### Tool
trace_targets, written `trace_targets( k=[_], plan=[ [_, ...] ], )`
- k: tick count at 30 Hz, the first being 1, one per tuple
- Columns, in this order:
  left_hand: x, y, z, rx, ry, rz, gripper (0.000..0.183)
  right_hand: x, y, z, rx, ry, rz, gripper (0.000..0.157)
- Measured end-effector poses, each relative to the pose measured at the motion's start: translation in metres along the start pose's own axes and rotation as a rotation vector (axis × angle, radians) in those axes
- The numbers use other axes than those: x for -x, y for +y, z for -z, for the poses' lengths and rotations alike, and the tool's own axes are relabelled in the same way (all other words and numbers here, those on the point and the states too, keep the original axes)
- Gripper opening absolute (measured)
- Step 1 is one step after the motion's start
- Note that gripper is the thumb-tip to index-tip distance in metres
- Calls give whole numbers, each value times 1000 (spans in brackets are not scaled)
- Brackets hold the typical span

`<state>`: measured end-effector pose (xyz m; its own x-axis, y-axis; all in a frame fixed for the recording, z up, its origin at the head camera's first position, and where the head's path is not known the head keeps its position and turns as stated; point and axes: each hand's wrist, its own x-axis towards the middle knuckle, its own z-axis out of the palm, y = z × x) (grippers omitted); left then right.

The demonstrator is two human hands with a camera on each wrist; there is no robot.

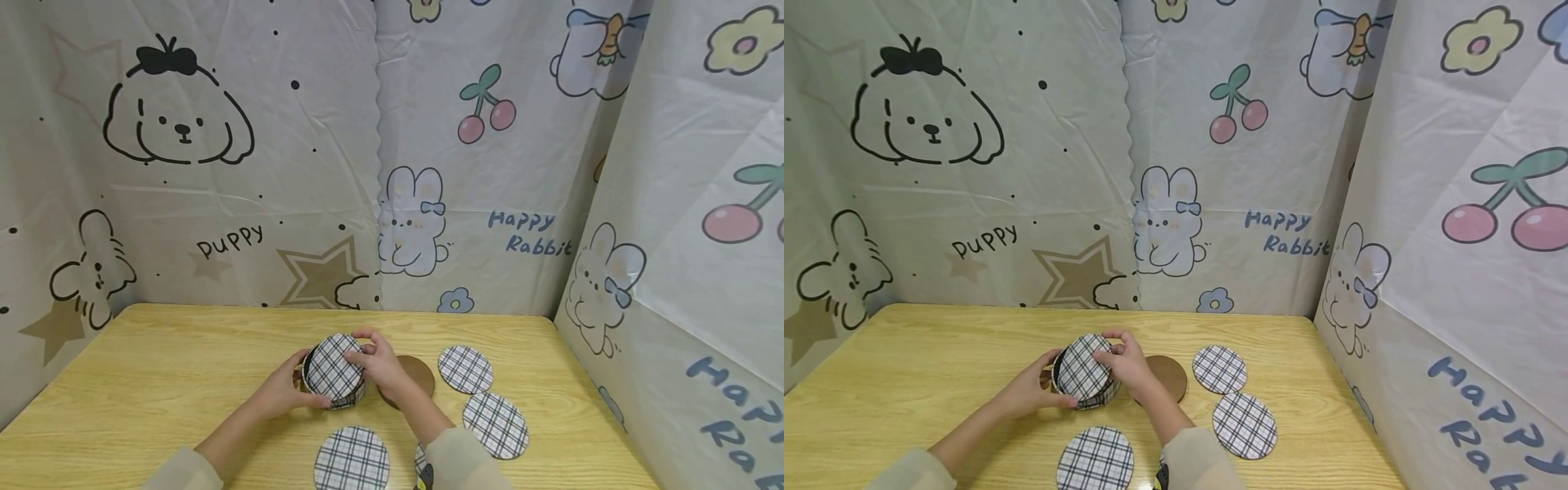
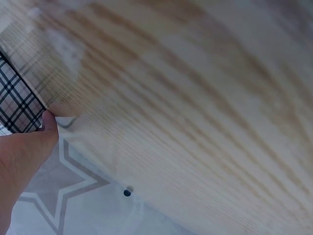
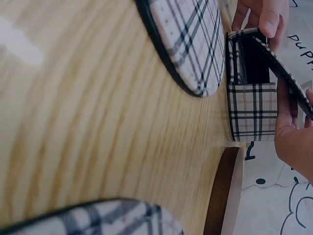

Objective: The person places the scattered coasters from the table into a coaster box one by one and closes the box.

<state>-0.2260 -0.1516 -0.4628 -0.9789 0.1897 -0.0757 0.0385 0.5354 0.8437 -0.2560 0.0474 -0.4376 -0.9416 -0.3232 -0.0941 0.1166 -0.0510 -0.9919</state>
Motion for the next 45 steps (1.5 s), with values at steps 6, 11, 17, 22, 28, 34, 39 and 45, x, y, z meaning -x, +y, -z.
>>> trace_targets(
  k=[6,11,17,22,28,34,39,45],
  plan=[
    [0,0,0,2,-5,-5,108,1,-1,-4,4,-16,0,43],
    [0,0,0,3,-6,-4,108,2,-2,-6,16,-19,-2,42],
    [0,1,0,4,-4,-6,105,0,-2,-7,108,5,7,40],
    [0,0,0,-7,-1,-6,106,-2,-2,-5,242,56,52,36],
    [-1,-1,0,-10,2,-7,105,-4,-3,-1,398,51,99,34],
    [-1,-1,0,-2,-3,-2,106,-3,-4,2,466,36,134,33],
    [0,0,0,10,-6,-1,104,-2,-4,4,488,21,133,32],
    [0,2,1,5,-6,-1,104,-2,-4,7,529,26,117,33]
  ],
)
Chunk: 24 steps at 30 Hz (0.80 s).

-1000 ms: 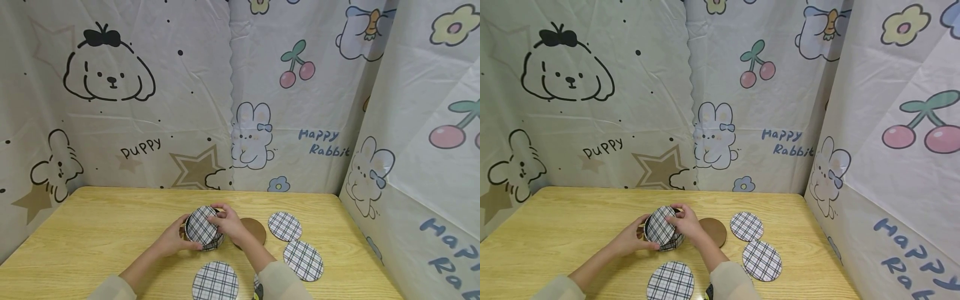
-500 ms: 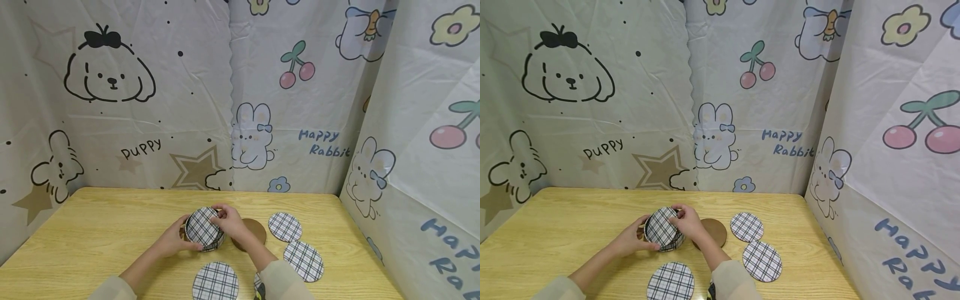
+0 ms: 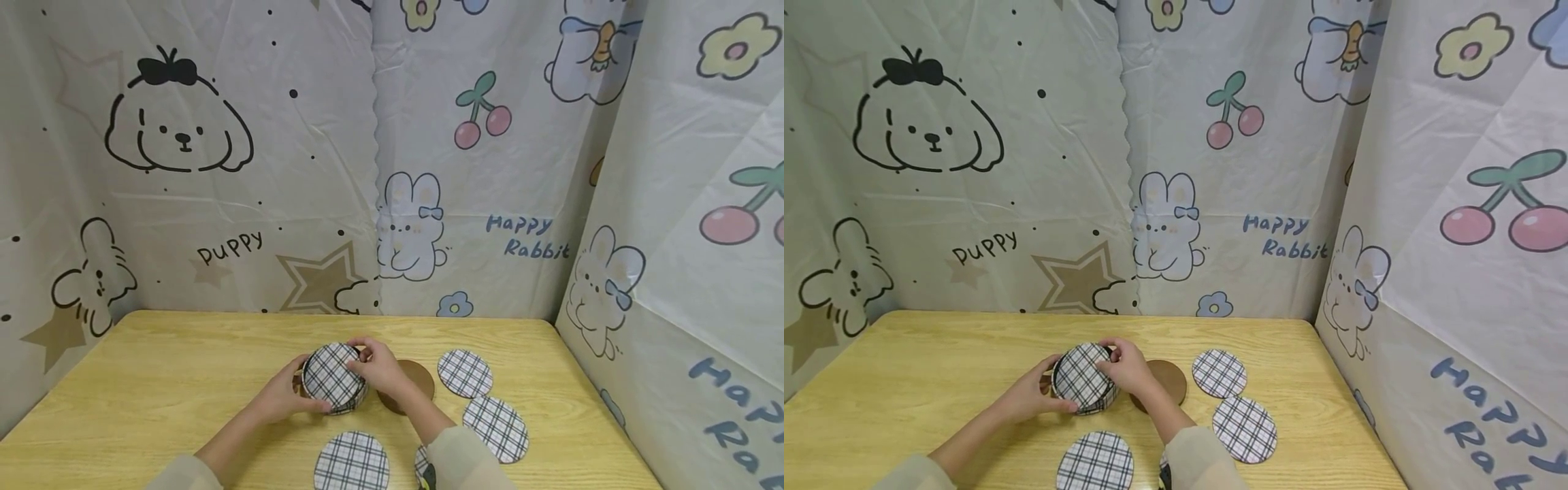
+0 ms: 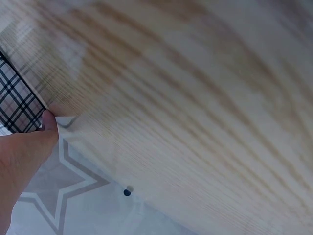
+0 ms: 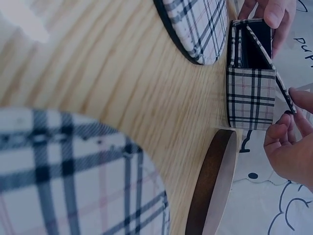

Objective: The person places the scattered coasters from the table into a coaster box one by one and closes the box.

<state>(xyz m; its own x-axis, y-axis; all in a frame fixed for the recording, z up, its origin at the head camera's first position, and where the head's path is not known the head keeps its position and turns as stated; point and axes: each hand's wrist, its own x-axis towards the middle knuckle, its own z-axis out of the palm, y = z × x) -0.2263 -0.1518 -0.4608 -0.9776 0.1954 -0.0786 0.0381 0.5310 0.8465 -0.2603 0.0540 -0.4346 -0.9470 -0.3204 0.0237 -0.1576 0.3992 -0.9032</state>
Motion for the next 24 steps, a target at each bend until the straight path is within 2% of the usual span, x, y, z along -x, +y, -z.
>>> trace_targets(
  k=[16,24],
  plan=[
    [1,-4,-3,-10,20,18,105,-1,8,1,105,-4,-21,37],
    [0,-4,-2,-13,25,8,104,-1,7,-3,254,44,29,35]
  ],
)
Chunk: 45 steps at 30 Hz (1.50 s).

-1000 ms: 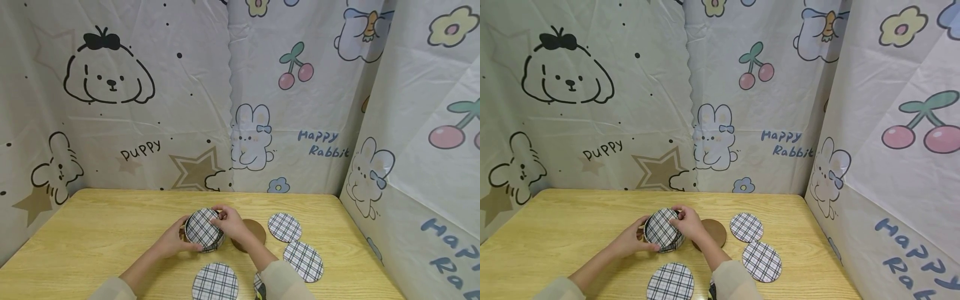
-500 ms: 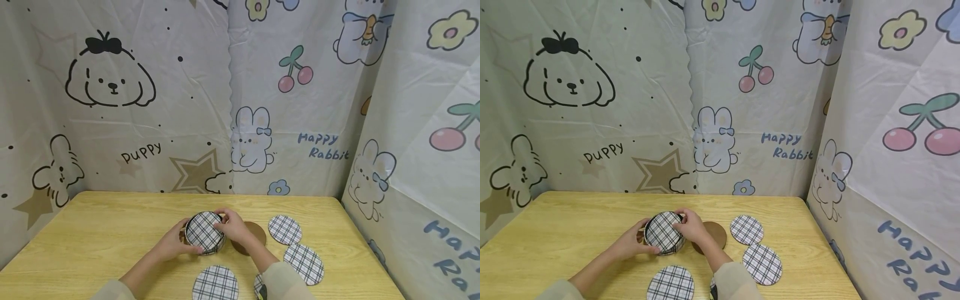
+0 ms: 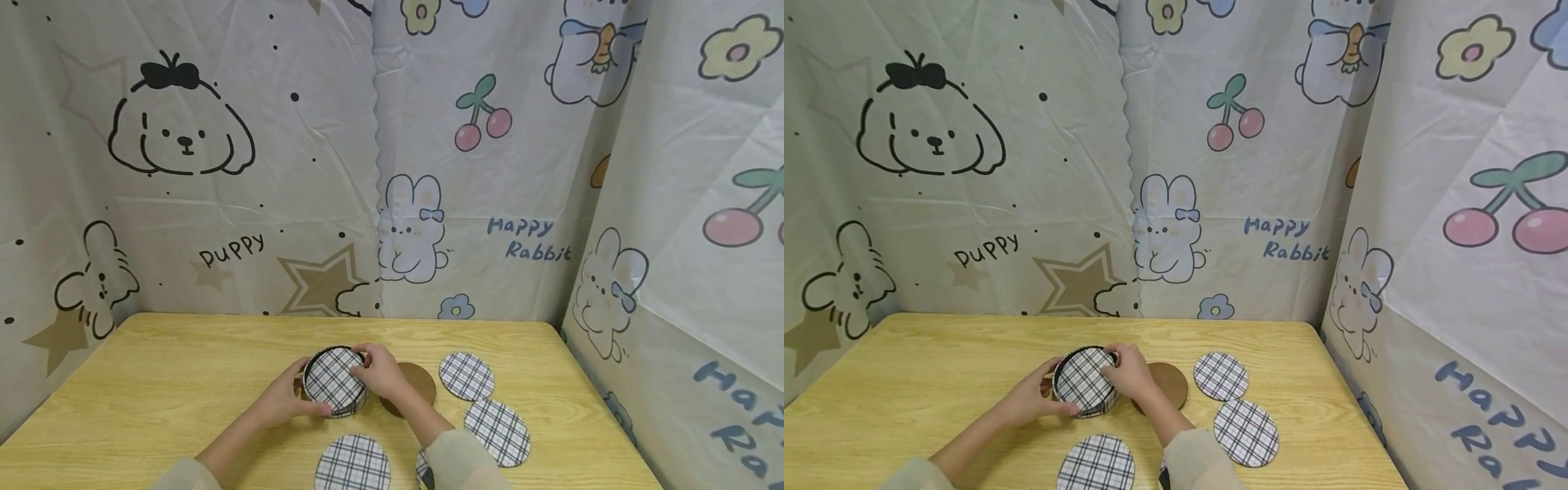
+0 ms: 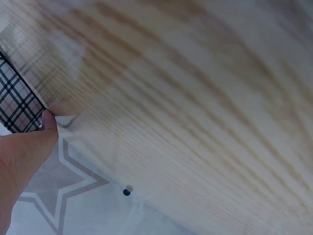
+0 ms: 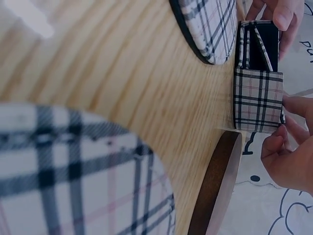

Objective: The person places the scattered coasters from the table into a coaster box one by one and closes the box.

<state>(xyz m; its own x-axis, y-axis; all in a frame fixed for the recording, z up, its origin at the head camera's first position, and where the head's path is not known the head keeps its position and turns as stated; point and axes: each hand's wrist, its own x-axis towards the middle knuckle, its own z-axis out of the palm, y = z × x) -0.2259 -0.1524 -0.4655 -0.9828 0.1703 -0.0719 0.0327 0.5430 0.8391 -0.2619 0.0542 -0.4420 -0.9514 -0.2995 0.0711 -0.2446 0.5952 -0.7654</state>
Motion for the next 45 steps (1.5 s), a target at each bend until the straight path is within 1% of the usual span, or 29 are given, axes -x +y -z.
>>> trace_targets(
  k=[4,6,18,22,33,38,45],
  plan=[
    [1,2,1,-11,-8,-4,105,2,-2,-1,62,24,24,30],
    [1,2,1,-14,-11,-4,105,3,-2,-1,76,29,34,28],
    [-1,-1,0,2,-4,-21,103,4,-2,9,6,19,33,21],
    [-2,-2,0,-1,-3,-21,103,4,1,14,-1,11,7,22],
    [5,7,2,-23,13,-20,109,11,20,47,44,49,5,22],
    [5,7,2,-17,6,-19,109,16,30,59,64,67,-17,25],
    [3,4,2,-16,5,-20,109,23,44,78,106,108,-58,23]
  ],
)
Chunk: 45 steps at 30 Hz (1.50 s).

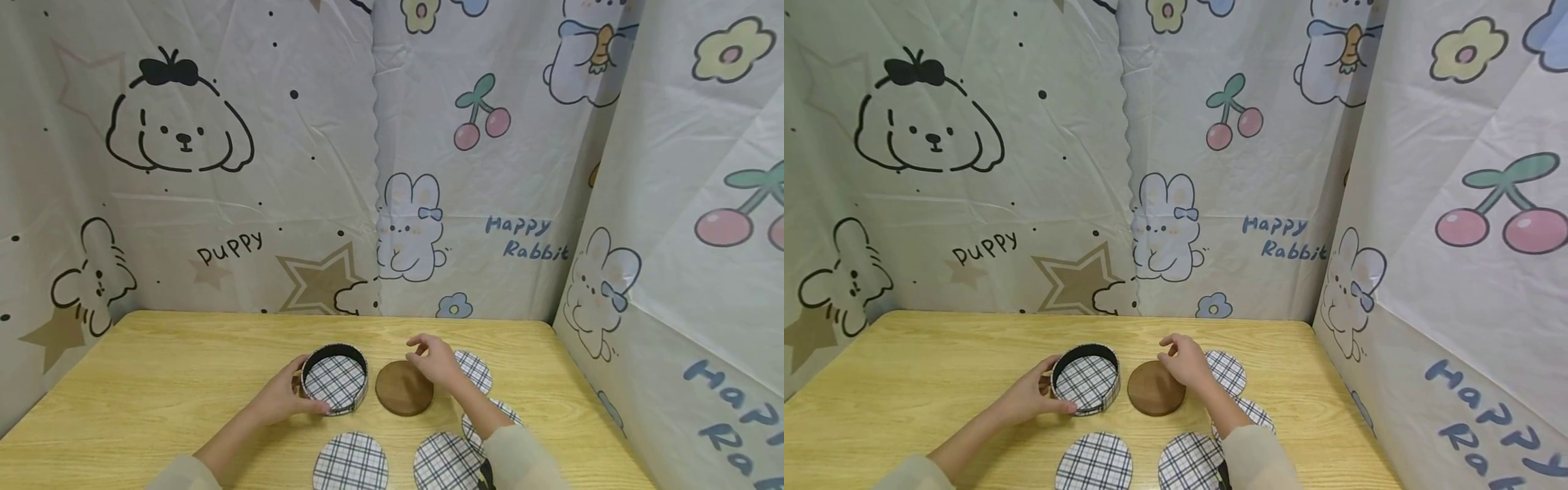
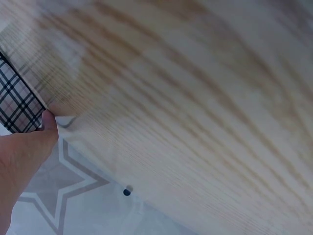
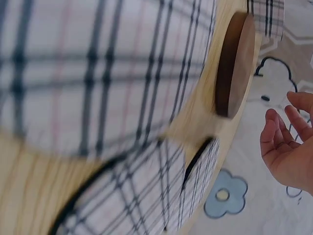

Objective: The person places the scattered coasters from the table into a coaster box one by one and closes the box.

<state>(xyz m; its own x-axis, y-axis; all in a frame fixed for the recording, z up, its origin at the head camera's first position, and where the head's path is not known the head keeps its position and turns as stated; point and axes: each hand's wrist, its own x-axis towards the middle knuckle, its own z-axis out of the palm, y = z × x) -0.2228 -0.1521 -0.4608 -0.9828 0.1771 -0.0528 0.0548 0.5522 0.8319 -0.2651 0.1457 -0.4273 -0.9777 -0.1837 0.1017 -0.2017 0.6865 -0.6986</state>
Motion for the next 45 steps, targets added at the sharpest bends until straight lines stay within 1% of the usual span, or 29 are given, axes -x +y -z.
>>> trace_targets(
  k=[11,18,23,26,29,33,39,45],
  plan=[
    [0,3,1,-4,-7,-6,107,7,30,32,64,66,-74,28],
    [-1,2,0,4,-7,-7,107,12,55,48,52,102,-162,30],
    [-1,1,0,1,-4,-7,107,17,71,56,70,128,-225,33],
    [-1,0,0,-4,-3,-6,108,19,80,59,78,137,-270,36],
    [0,0,0,-6,-1,-4,109,22,87,60,82,137,-293,41],
    [-1,0,0,-1,-2,-3,109,24,95,60,98,135,-293,46],
    [-1,-1,0,3,-4,-5,108,24,103,58,136,112,-328,48],
    [-1,0,0,12,-3,4,108,22,106,55,151,97,-367,56]
  ],
)
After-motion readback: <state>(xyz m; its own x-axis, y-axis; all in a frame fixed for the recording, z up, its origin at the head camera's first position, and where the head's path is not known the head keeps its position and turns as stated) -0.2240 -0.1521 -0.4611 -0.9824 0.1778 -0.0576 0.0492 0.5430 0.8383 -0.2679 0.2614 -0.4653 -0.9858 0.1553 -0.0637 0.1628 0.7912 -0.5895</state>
